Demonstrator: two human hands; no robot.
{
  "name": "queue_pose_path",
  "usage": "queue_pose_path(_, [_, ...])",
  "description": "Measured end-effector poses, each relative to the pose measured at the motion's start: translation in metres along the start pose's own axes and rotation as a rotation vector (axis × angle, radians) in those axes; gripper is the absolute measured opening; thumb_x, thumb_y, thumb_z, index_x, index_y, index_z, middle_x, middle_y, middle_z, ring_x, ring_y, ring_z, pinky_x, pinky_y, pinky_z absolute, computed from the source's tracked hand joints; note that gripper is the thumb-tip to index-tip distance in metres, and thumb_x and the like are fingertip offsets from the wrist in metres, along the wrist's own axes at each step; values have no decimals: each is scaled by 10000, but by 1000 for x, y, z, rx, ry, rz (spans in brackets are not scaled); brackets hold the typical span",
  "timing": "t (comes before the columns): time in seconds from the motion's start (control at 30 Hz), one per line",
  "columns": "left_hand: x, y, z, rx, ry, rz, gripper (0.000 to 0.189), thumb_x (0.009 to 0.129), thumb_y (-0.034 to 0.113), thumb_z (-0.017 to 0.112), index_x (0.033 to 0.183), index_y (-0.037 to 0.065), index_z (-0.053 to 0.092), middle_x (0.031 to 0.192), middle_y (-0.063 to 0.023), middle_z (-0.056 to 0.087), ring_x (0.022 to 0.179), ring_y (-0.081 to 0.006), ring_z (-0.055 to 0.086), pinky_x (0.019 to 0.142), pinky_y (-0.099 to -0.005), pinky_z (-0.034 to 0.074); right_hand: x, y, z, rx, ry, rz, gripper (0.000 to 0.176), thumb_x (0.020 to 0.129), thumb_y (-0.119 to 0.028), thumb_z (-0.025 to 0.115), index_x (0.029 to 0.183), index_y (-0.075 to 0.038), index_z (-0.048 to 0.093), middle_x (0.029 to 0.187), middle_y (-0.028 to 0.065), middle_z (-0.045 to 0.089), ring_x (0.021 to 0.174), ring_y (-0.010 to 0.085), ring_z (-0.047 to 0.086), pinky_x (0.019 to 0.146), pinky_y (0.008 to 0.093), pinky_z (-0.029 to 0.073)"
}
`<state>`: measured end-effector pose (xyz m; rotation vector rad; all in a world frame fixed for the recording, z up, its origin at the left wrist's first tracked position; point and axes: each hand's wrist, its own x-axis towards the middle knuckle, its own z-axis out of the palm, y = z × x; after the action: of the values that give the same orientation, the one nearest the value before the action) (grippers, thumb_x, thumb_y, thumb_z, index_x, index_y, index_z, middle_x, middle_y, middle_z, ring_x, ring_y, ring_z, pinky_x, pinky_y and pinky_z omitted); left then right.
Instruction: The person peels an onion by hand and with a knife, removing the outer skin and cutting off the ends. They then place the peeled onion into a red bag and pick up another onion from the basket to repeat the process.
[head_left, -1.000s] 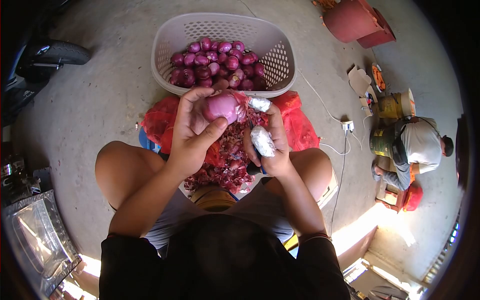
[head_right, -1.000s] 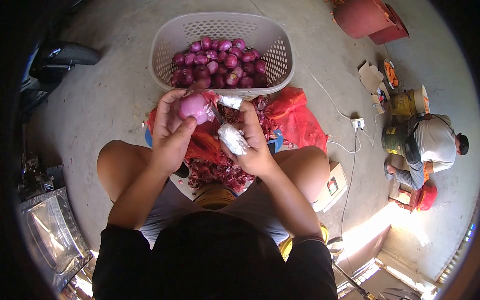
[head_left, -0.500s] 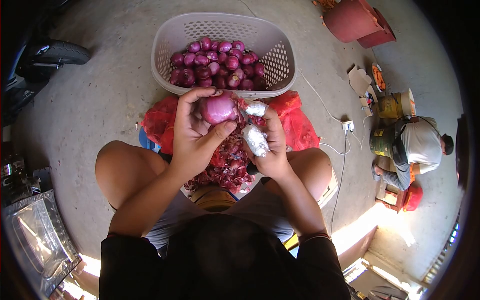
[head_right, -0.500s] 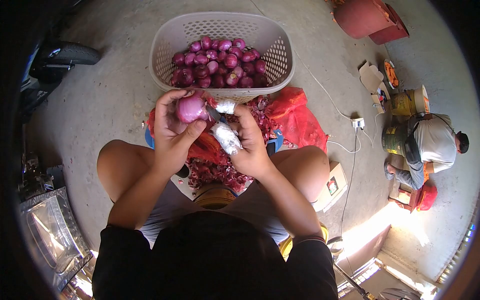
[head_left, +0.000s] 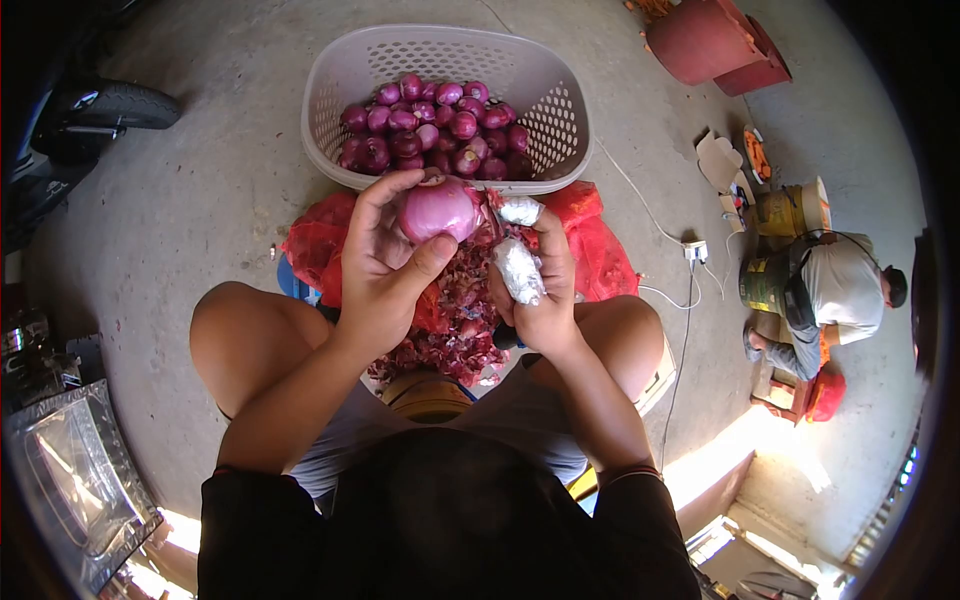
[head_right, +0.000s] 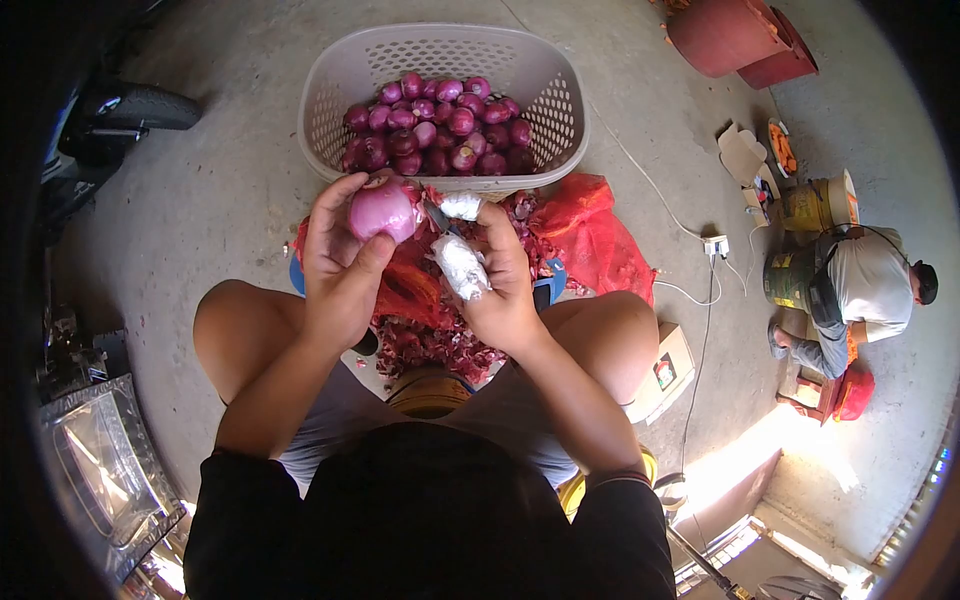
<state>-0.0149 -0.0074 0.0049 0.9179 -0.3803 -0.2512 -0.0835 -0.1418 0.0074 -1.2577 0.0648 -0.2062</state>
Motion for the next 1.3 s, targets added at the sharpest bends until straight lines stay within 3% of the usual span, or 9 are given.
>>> queue_pose_path(0.1, [0,-1,-1,13,5,-11,546,797,-6,648,1262,19,363,1188,-104,476,1090,-168,489,944,-314,401,2,-9,-6,58,-93,162,419,904,-128,507,1275,-89,315,567,-22,428,401,42,360,373,196,282])
queue_pose_path(0.2, [0,0,-1,28,-13,24,546,794,-21,645,1260,14,362,1192,-104,471,1093,-168,486,948,-315,403,2,-10,-8,157,-178,145,454,913,-188,484,1292,-92,254,514,-13,380,347,68,335,333,209,255])
queue_pose_path(0.4, [0,-2,-1,95,-48,57,550,788,-48,637,1255,9,353,1216,-112,443,1112,-176,475,964,-316,403,0,-6,-2,175,-172,157,435,906,-197,489,1265,-122,255,547,-3,408,350,77,327,335,205,257])
queue_pose_path(0.6, [0,-3,-2,150,-54,91,537,799,-39,629,1256,2,349,1217,-111,437,1130,-176,459,970,-315,393,-1,3,1,123,-101,77,362,898,-90,490,1224,-131,338,671,-13,455,451,43,370,400,195,263])
queue_pose_path(0.8, [-2,-2,-3,99,-11,-19,535,838,12,599,1297,16,323,1256,-112,423,1145,-183,450,970,-321,379,1,1,1,89,-10,34,329,916,-71,447,1229,-121,360,605,-24,423,418,35,334,379,191,243])
queue_pose_path(0.87, [-1,2,-4,28,-44,-53,544,858,66,575,1325,19,299,1293,-130,414,1186,-219,435,1000,-378,363,8,1,-6,56,57,15,345,925,-77,428,1256,-124,344,540,-35,378,380,39,303,354,190,221])
queue_pose_path(1.1, [4,16,-1,-413,-58,-250,560,880,124,537,1360,68,254,1343,-145,373,1221,-251,419,1015,-441,366,4,1,-13,161,-46,-37,366,924,-84,430,1271,-115,318,535,-35,370,373,45,295,357,193,220])
queue_pose_path(1.2, [3,11,-7,-438,-78,-275,543,886,109,524,1357,83,255,1329,-135,385,1204,-244,437,1013,-439,371,2,1,-14,135,-73,-33,378,920,-84,437,1276,-110,311,537,-34,378,373,45,299,359,194,226])
queue_pose_path(1.3, [1,9,-3,-241,-16,-261,514,893,96,509,1346,75,268,1302,-118,412,1192,-234,449,1011,-432,377,-1,-1,-10,85,-77,8,380,915,-80,448,1270,-107,317,541,-35,387,377,42,310,366,194,234])
